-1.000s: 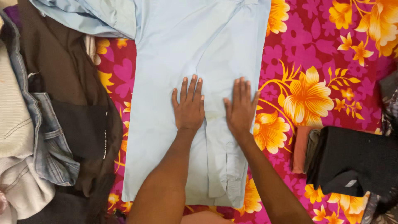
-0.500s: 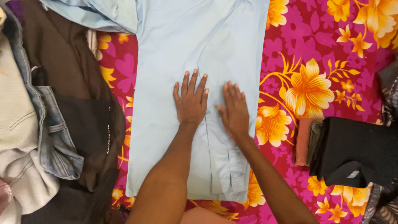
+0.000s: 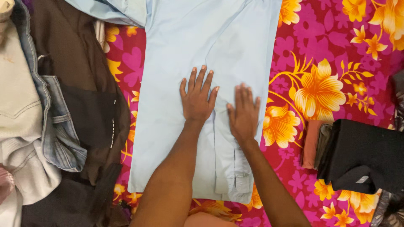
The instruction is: The person spreads a blue long-sleeved shirt flat on a bed, smoothes the fabric with their hands, and begins folding the sides and sleeves inward one at a time.
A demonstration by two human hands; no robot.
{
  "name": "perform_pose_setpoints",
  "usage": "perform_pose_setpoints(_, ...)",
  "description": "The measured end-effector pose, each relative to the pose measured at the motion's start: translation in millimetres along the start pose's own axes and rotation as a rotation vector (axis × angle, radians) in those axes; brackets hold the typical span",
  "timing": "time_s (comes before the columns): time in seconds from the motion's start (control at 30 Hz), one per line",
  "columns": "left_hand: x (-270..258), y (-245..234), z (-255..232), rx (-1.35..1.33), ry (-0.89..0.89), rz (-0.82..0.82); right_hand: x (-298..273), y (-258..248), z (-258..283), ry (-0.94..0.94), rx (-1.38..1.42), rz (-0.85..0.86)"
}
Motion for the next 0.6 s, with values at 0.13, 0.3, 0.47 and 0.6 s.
perform_pose_setpoints(0.13,-2,1,-2,-0.010,-0.015,-0.005,-13,-3,-16,0.195,0.020,-0.153)
perform_pose_setpoints(0.3,1,7,0,0.068,-0.023,-0.023,-14,3,-21,0.236,0.026,-0.164)
perform_pose_setpoints(0.47,0,-2,-1,-0.074,0.022,-0.004,-11,7,-25,0.256,0.011,-0.175)
perform_pose_setpoints(0.6,-9,-10,-5,-0.089,0.022,0.082,-13,8,-26,0.263,-0.002,-0.160)
Point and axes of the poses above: each hand's wrist, its own x-axis towards the middle knuckle, its own y-axis out of the palm, z = x × y, the point moved 4 cm from there along x, towards the middle knuckle, and after that the axes turned 10 degrees about z, right-handed, at the moved point
